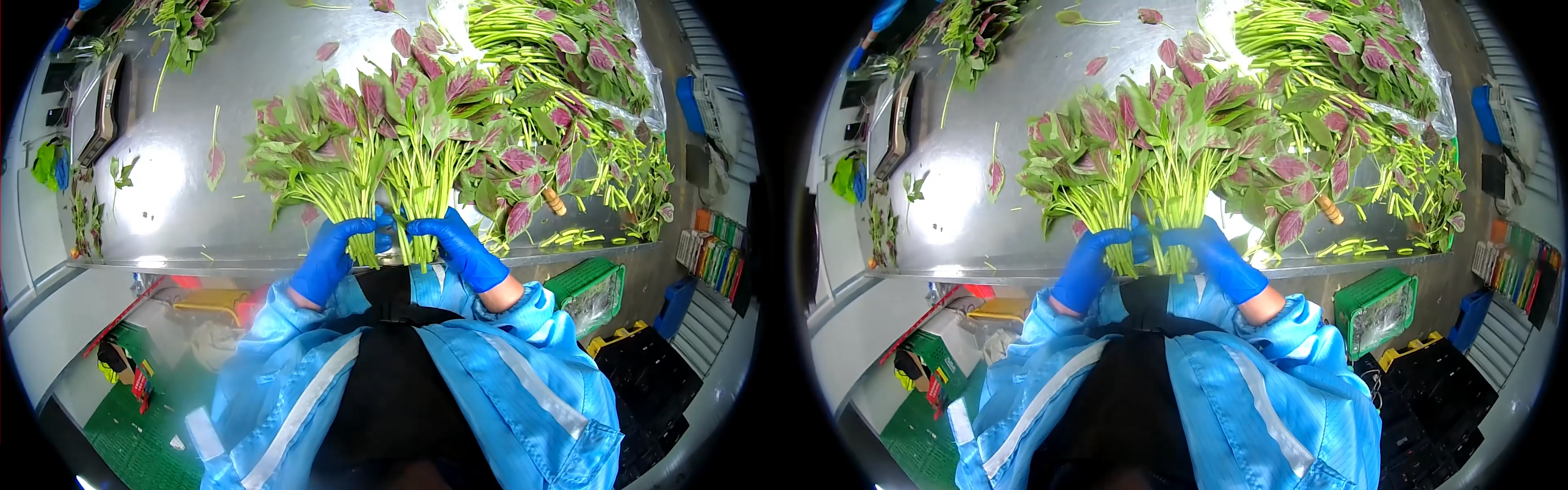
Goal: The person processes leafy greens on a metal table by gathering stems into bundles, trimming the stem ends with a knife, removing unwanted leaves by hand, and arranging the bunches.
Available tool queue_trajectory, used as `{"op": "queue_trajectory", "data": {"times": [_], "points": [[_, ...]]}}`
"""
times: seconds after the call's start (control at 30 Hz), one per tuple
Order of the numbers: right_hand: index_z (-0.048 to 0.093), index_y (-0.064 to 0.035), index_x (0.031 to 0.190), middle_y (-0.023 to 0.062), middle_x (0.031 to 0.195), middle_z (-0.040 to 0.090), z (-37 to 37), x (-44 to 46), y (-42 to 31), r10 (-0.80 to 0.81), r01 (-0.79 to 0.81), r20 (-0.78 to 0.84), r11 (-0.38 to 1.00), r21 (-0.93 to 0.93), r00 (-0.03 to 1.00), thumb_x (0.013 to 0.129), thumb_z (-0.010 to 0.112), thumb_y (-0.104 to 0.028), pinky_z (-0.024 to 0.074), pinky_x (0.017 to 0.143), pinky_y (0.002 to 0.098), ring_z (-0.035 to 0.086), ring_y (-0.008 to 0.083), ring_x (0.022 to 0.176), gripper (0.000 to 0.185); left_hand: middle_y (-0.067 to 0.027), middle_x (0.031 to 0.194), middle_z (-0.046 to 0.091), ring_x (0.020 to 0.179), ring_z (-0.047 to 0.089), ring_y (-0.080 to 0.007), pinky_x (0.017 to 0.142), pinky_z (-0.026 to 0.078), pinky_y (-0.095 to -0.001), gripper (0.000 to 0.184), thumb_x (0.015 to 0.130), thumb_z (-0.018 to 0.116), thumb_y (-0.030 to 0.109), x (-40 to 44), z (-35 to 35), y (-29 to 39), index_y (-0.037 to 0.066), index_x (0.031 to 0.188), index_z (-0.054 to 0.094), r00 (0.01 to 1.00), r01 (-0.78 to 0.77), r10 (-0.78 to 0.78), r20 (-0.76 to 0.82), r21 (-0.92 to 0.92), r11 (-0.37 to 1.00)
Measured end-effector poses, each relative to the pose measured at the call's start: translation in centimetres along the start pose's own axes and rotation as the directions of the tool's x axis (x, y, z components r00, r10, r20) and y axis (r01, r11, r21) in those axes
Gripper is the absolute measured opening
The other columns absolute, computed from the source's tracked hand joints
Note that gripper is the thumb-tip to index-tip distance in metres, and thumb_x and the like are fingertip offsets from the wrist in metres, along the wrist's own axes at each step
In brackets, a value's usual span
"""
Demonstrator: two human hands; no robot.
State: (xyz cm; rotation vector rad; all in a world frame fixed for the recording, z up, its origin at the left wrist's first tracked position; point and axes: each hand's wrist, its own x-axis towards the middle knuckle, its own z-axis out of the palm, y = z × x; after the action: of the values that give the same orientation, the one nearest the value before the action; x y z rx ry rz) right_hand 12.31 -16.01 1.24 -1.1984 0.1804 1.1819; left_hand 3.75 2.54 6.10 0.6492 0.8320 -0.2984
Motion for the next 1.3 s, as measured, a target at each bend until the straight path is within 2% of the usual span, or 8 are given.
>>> {"op": "queue_trajectory", "data": {"times": [0.4, 0.47, 0.57, 0.87, 1.0, 1.07, 1.2, 1.3], "points": [[0.061, 0.0029, 0.107, 0.0112, 0.101, 0.066, 2.4, -2.8, -4.6, -0.063, 0.063, 0.010, 0.998, 0.016, 0.998, 0.077, 0.067, -0.010, 0.0489, 0.082, 0.0300, 0.063, 0.0180, 0.093, 0.032, -0.0016, 0.070, 0.052, 0.052, 0.044, -0.0108, 0.050, 0.039, -0.0231, 0.043, 0.083, 0.058, 0.017, -3.7, -0.2, 2.6, -0.002, 0.120, 0.051, 0.982, -0.099, 0.141, -0.129, 0.284, 0.954], [0.061, 0.0024, 0.109, 0.0105, 0.098, 0.066, 2.4, -5.8, -7.9, -0.135, 0.130, 0.074, 0.989, 0.067, 0.988, 0.079, 0.064, -0.013, 0.0503, 0.079, 0.0310, 0.064, 0.0182, 0.086, 0.033, -0.0085, 0.092, 0.062, 0.066, 0.054, -0.0094, 0.053, 0.041, -0.0217, 0.038, 0.081, 0.058, 0.010, -6.8, -2.9, 5.5, 0.000, 0.117, 0.051, 0.977, -0.115, 0.127, 0.173, -0.078, 0.990], [0.059, 0.0016, 0.111, 0.0100, 0.088, 0.066, -2.9, -2.4, -6.5, -0.063, 0.060, -0.029, 0.992, -0.113, 0.998, 0.081, 0.060, -0.013, 0.0509, 0.056, 0.0284, 0.061, 0.0158, 0.065, 0.034, -0.0068, 0.083, 0.061, 0.063, 0.052, -0.0087, 0.048, 0.041, -0.0222, 0.037, 0.082, 0.059, 0.017, -4.6, -7.3, 6.2, 0.000, 0.114, 0.052, 0.910, -0.290, 0.381, -0.162, 0.409, 0.866], [0.059, -0.0016, 0.097, 0.0061, 0.072, 0.062, -3.9, 1.0, -12.1, -0.224, 0.176, -0.318, 0.969, -0.172, 0.921, 0.084, 0.063, -0.022, 0.0416, 0.044, 0.0247, 0.053, 0.0127, 0.048, 0.025, -0.0041, 0.076, 0.061, 0.048, 0.046, -0.0080, 0.043, 0.037, -0.0228, 0.030, 0.084, 0.061, 0.017, -2.8, -8.3, 13.1, 0.002, 0.110, 0.057, 0.829, -0.337, 0.499, -0.252, 0.486, 0.806], [0.058, -0.0035, 0.091, 0.0029, 0.066, 0.057, -4.0, -0.9, -16.2, -0.423, 0.424, -0.088, 0.906, -0.007, 0.902, 0.086, 0.059, -0.021, 0.0342, 0.040, 0.0218, 0.042, 0.0086, 0.042, 0.019, -0.0028, 0.063, 0.054, 0.046, 0.045, -0.0089, 0.042, 0.034, -0.0224, 0.025, 0.086, 0.060, 0.017, -4.2, -7.9, 14.9, -0.002, 0.101, 0.060, 0.829, -0.526, 0.557, -0.053, 0.267, 0.808], [0.057, -0.0047, 0.090, 0.0019, 0.064, 0.055, -4.7, 2.4, -16.0, -0.308, 0.261, -0.269, 0.945, -0.197, 0.913, 0.087, 0.058, -0.022, 0.0318, 0.039, 0.0229, 0.041, 0.0081, 0.041, 0.017, -0.0066, 0.068, 0.059, 0.043, 0.045, -0.0103, 0.041, 0.035, -0.0226, 0.024, 0.086, 0.059, 0.018, -1.4, -8.2, 16.0, -0.002, 0.100, 0.060, 0.782, -0.344, 0.580, -0.229, 0.619, 0.707], [0.058, -0.0054, 0.092, 0.0014, 0.067, 0.056, -4.6, -0.6, -19.8, -0.503, 0.502, -0.051, 0.864, -0.034, 0.863, 0.088, 0.058, -0.022, 0.0330, 0.041, 0.0230, 0.042, 0.0069, 0.046, 0.017, -0.0058, 0.070, 0.059, 0.043, 0.044, -0.0093, 0.041, 0.035, -0.0219, 0.023, 0.087, 0.059, 0.018, -4.3, -8.4, 18.4, -0.003, 0.099, 0.059, 0.711, -0.660, 0.695, -0.110, 0.237, 0.713], [0.057, -0.0013, 0.105, -0.0007, 0.070, 0.053, -6.0, 2.8, -19.3, -0.356, 0.353, -0.186, 0.934, -0.051, 0.916, 0.090, 0.056, -0.023, 0.0314, 0.044, 0.0221, 0.038, 0.0056, 0.047, 0.027, 0.0002, 0.070, 0.054, 0.050, 0.044, -0.0075, 0.044, 0.034, -0.0230, 0.028, 0.090, 0.057, 0.022, -1.1, -9.5, 19.1, -0.001, 0.106, 0.058, 0.790, -0.462, 0.556, -0.257, 0.346, 0.816]]}}
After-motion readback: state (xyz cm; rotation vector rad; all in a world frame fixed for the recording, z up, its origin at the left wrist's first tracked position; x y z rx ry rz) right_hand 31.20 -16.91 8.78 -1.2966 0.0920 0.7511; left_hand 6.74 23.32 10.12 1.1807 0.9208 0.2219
